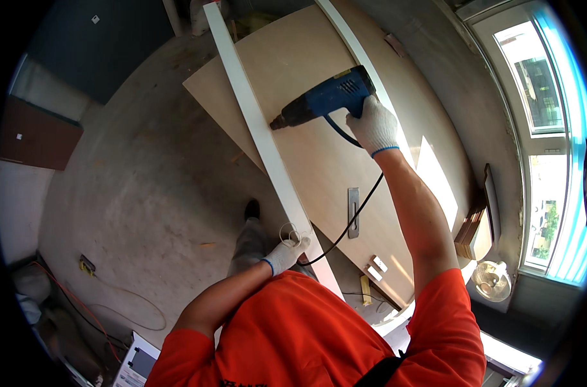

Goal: The person uses a heat gun to warm a white edge band on a large white panel with a circular cutout. They then use a metal scraper to press the band firmly onto the panel's edge, working along the curved and straight sections to ensure adhesion.

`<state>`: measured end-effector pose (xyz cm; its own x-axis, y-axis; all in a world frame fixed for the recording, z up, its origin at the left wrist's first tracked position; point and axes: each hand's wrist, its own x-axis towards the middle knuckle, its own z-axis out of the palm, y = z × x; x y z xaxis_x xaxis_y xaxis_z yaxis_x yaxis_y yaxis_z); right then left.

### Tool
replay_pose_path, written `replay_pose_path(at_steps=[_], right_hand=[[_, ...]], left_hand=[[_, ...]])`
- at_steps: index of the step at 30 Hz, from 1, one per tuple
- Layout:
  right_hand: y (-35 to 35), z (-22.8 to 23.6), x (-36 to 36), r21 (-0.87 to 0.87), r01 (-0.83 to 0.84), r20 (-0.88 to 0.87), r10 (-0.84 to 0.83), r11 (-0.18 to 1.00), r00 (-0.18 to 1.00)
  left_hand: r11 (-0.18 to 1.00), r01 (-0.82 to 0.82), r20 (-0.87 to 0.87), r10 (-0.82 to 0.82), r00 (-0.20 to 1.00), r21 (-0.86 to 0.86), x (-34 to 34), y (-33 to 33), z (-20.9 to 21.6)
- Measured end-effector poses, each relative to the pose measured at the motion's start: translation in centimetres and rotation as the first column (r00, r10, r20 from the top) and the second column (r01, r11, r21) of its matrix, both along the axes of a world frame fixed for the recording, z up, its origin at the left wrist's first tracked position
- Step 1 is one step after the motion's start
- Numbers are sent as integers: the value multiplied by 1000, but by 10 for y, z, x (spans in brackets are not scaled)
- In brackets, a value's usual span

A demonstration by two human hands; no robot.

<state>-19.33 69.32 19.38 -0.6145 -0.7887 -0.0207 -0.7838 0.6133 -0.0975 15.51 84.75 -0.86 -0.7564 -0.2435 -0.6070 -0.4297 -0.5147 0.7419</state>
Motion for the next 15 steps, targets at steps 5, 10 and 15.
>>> replay_pose_path(at_steps=[5,10,15], right_hand=[[-63,-4,-10,-47,2,-12,-3,999,1000],[-87,-8,-6,-58,37,0,-37,998,999],[-60,-1,-5,-15,3,-17,-3,1000,1000]], left_hand=[[999,-20,-6,20,1000,37,-2,-6,11],[995,69,10,-70,998,77,6,11,-43],[964,-111,-33,123,992,243,3,9,-34]])
